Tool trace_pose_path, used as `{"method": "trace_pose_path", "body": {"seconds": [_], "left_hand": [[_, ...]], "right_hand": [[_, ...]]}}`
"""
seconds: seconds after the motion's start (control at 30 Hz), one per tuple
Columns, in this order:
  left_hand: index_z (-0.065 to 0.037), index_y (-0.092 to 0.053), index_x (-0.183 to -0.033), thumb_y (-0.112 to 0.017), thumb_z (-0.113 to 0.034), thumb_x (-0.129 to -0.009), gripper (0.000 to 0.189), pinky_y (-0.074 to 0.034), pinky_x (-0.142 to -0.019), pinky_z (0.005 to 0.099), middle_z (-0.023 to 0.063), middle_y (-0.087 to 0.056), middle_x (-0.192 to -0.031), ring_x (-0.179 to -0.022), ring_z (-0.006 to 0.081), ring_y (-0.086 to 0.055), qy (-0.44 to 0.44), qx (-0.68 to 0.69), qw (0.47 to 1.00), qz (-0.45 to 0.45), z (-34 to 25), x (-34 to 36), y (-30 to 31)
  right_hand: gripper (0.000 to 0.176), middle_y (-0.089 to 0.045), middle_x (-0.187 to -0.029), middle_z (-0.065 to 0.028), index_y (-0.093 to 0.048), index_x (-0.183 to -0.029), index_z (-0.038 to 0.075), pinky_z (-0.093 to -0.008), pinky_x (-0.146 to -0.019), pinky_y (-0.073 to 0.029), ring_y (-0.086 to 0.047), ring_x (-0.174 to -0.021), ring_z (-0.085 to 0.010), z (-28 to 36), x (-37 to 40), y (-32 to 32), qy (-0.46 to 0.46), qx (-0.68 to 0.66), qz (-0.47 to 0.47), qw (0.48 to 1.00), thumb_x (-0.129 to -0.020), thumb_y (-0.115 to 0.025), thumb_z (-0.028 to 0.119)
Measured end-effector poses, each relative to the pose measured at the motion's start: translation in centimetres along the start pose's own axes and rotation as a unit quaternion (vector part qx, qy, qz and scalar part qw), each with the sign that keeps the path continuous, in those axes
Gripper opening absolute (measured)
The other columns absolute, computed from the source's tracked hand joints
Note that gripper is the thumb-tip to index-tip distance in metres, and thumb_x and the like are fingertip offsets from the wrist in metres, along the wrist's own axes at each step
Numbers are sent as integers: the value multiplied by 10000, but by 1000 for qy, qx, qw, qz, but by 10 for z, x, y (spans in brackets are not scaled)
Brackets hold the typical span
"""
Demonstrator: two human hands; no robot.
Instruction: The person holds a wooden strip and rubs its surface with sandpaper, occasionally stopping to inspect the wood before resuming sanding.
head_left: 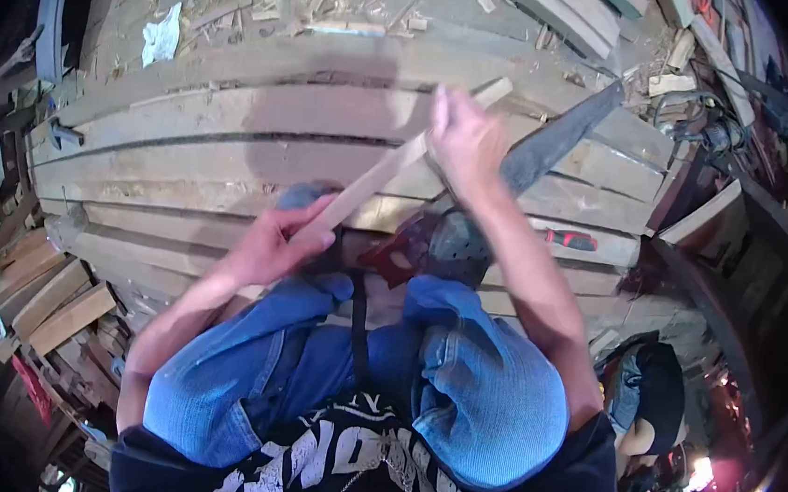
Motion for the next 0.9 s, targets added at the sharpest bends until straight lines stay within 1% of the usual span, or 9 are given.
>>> {"method": "trace_pose_path", "body": {"seconds": [0.07, 0.1, 0.23, 0.37, 0.5, 0.6, 0.73, 0.8, 0.9], "left_hand": [[-100, -438, -1427, -624, -171, -940, 525, -309, -424, 200, -77, -475, -591, -471, 4, -399, -2, -6, 1000, 4, 2, -2, 0], [-98, -439, -1426, -619, -171, -943, 520, -307, -424, 198, -78, -474, -591, -469, 3, -398, -14, -8, 1000, 5, 0, -1, -2], [-93, -439, -1426, -618, -159, -943, 520, -302, -428, 192, -85, -472, -595, -476, -5, -394, -11, -20, 1000, 8, 4, -1, 2], [-97, -442, -1426, -622, -152, -940, 521, -295, -431, 192, -92, -464, -590, -478, -5, -386, 3, -24, 1000, 7, 3, 2, -1], [-114, -441, -1429, -629, -155, -938, 528, -286, -442, 189, -104, -450, -590, -486, -7, -371, 4, -20, 1000, 4, -4, -3, 2], [-119, -438, -1432, -633, -155, -937, 534, -284, -446, 189, -106, -451, -596, -492, -7, -368, 25, -22, 999, 12, 3, 2, 0], [-119, -431, -1436, -634, -155, -935, 542, -287, -445, 189, -104, -453, -600, -495, -6, -374, -3, -34, 999, 5, 6, -4, 1], [-120, -430, -1436, -633, -157, -936, 541, -290, -445, 188, -103, -450, -597, -496, -4, -380, 5, -31, 999, 9, 4, -1, 1], [-121, -430, -1436, -633, -162, -936, 541, -297, -442, 189, -100, -446, -590, -492, -1, -388, 0, -26, 1000, 12, 1, 2, -2]], "right_hand": [[260, -603, -610, -196, -608, -742, 86, -485, -525, -469, -620, -578, -394, -56, -23, -6, -136, 119, 61, 982, -898, -621, 294], [257, -597, -594, -192, -618, -735, 86, -478, -507, -470, -620, -550, -381, -50, -22, 0, -114, 120, -11, 986, -900, -615, 284], [263, -601, -552, -148, -622, -725, 67, -428, -461, -463, -605, -475, -319, 5, 13, -2, 13, 4, 6, 1000, -919, -576, 239], [251, -573, -517, -143, -625, -731, 77, -415, -427, -443, -562, -417, -312, -38, -13, -4, -83, 77, 7, 994, -904, -606, 259], [259, -568, -517, -153, -617, -739, 81, -427, -452, -450, -568, -431, -335, 3, 15, -7, 17, -2, -4, 1000, -907, -589, 276], [260, -600, -577, -190, -644, -748, 79, -454, -474, -475, -605, -485, -356, -32, -21, -3, -62, 118, 5, 991, -913, -596, 274], [274, -592, -560, -189, -627, -718, 73, -463, -472, -475, -605, -487, -363, 8, 10, -15, -14, -24, 73, 997, -901, -613, 275], [217, -572, -517, -147, -620, -697, 87, -416, -410, -439, -567, -417, -288, -6, -1, -10, 37, 45, -13, 998, -878, -584, 201], [201, -576, -524, -148, -611, -688, 101, -423, -421, -449, -578, -430, -294, -14, -9, -9, -9, 78, -2, 997, -863, -589, 198]]}}
Point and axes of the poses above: each hand's wrist, its own x-axis away from the middle knuckle, its own y-axis out of the back of the hand, z = x × y, the point moved 6 cm from there along -x, towards the middle knuckle
